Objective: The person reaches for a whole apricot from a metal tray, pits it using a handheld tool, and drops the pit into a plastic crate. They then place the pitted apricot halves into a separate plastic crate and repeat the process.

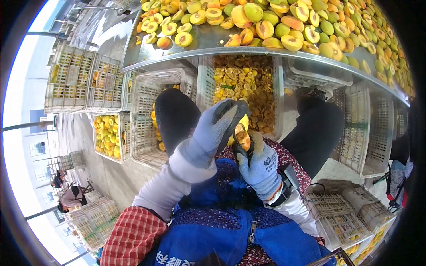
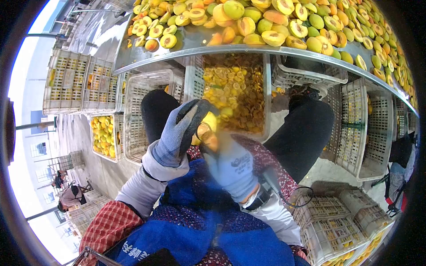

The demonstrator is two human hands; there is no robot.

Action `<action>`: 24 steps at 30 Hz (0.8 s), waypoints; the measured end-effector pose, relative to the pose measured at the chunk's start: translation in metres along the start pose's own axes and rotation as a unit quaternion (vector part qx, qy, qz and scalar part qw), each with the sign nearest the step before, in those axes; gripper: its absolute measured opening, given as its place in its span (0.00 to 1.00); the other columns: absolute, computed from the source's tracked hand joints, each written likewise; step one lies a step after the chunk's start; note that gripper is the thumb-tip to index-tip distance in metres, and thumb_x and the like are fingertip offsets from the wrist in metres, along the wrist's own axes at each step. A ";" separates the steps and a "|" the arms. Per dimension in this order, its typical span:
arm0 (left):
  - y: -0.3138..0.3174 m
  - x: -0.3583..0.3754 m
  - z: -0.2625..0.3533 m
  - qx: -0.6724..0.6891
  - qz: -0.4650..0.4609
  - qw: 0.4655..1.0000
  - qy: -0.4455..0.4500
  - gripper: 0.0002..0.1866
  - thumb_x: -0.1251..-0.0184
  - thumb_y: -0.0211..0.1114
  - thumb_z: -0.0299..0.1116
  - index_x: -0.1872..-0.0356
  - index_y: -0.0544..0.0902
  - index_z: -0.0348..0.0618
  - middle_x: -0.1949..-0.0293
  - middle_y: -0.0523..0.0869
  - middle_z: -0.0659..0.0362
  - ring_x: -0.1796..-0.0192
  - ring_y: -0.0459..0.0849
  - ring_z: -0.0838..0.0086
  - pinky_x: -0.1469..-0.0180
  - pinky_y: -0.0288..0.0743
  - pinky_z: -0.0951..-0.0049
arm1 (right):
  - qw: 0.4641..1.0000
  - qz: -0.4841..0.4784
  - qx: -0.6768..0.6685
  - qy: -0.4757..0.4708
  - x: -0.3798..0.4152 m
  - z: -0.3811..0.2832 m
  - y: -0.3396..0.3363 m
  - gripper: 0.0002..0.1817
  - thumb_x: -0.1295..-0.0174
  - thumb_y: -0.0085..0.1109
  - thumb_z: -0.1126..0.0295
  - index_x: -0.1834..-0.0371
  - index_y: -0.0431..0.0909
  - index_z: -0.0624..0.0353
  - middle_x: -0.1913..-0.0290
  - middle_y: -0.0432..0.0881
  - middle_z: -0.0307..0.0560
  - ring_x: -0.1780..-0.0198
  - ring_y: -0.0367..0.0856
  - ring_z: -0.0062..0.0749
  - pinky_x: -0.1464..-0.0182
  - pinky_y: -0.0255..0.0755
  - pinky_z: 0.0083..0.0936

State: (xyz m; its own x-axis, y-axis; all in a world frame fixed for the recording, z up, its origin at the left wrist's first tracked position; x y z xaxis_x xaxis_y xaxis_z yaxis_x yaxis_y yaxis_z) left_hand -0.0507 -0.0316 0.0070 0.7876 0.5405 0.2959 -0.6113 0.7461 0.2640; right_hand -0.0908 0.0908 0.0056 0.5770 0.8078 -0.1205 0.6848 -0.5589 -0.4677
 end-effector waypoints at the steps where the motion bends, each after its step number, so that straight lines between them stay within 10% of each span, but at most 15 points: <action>1: 0.000 0.001 0.001 0.000 0.001 1.000 0.000 0.13 0.35 0.55 0.28 0.53 0.75 0.29 0.60 0.80 0.56 0.58 0.77 0.78 0.55 0.71 0.81 | 1.000 -0.001 0.000 0.000 -0.001 -0.001 0.000 0.23 0.50 0.59 0.67 0.52 0.67 0.65 0.69 0.76 0.59 0.70 0.77 0.55 0.70 0.71 0.38; 10: 0.007 0.001 -0.001 0.071 -0.012 0.997 0.035 0.13 0.36 0.55 0.27 0.54 0.75 0.28 0.59 0.81 0.55 0.58 0.78 0.77 0.53 0.71 0.81 | 1.000 0.008 -0.011 0.021 -0.003 0.005 0.002 0.19 0.49 0.59 0.68 0.55 0.68 0.63 0.73 0.76 0.58 0.70 0.77 0.54 0.70 0.71 0.39; 20: 0.016 -0.004 0.010 -0.214 -0.017 0.971 0.109 0.10 0.42 0.59 0.26 0.60 0.78 0.35 0.65 0.84 0.53 0.62 0.81 0.78 0.59 0.73 0.78 | 0.976 0.028 -0.215 0.022 0.032 0.035 0.028 0.23 0.42 0.50 0.75 0.42 0.61 0.69 0.58 0.77 0.59 0.64 0.78 0.47 0.61 0.72 0.34; 22: 0.023 -0.003 0.015 -0.285 -0.078 0.948 0.119 0.11 0.38 0.50 0.24 0.58 0.77 0.30 0.61 0.82 0.55 0.55 0.78 0.75 0.49 0.68 0.77 | 0.839 -0.090 -0.474 0.253 0.041 0.054 0.053 0.22 0.40 0.48 0.76 0.41 0.61 0.65 0.60 0.76 0.50 0.67 0.76 0.38 0.65 0.72 0.29; 23: 0.022 -0.005 0.014 -0.285 -0.079 0.948 0.118 0.11 0.38 0.50 0.24 0.58 0.77 0.30 0.61 0.82 0.55 0.55 0.78 0.75 0.49 0.68 0.77 | 0.672 -0.126 -0.672 0.284 0.044 0.045 0.054 0.18 0.35 0.46 0.70 0.42 0.64 0.58 0.65 0.73 0.42 0.72 0.72 0.28 0.71 0.70 0.24; 24: 0.023 -0.007 0.015 -0.280 -0.104 0.941 0.157 0.11 0.38 0.53 0.26 0.58 0.78 0.32 0.62 0.83 0.54 0.58 0.79 0.75 0.53 0.71 0.77 | 0.673 -0.124 -0.672 0.284 0.041 0.039 0.047 0.18 0.35 0.46 0.70 0.42 0.64 0.58 0.65 0.73 0.42 0.72 0.72 0.28 0.71 0.70 0.24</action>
State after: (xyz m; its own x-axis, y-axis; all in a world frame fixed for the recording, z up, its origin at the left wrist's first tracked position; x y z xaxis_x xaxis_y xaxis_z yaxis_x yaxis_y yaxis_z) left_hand -0.0719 -0.0241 0.0251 0.9233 0.3836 -0.0176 -0.3743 0.8887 -0.2647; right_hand -0.0523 0.1048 -0.0556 0.1862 0.9192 0.3471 0.3552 -0.3923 0.8485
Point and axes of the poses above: each hand's wrist, its own x-axis away from the middle knuckle, its own y-axis out of the palm, z = x × y, the point moved 6 cm from there along -x, towards the middle knuckle
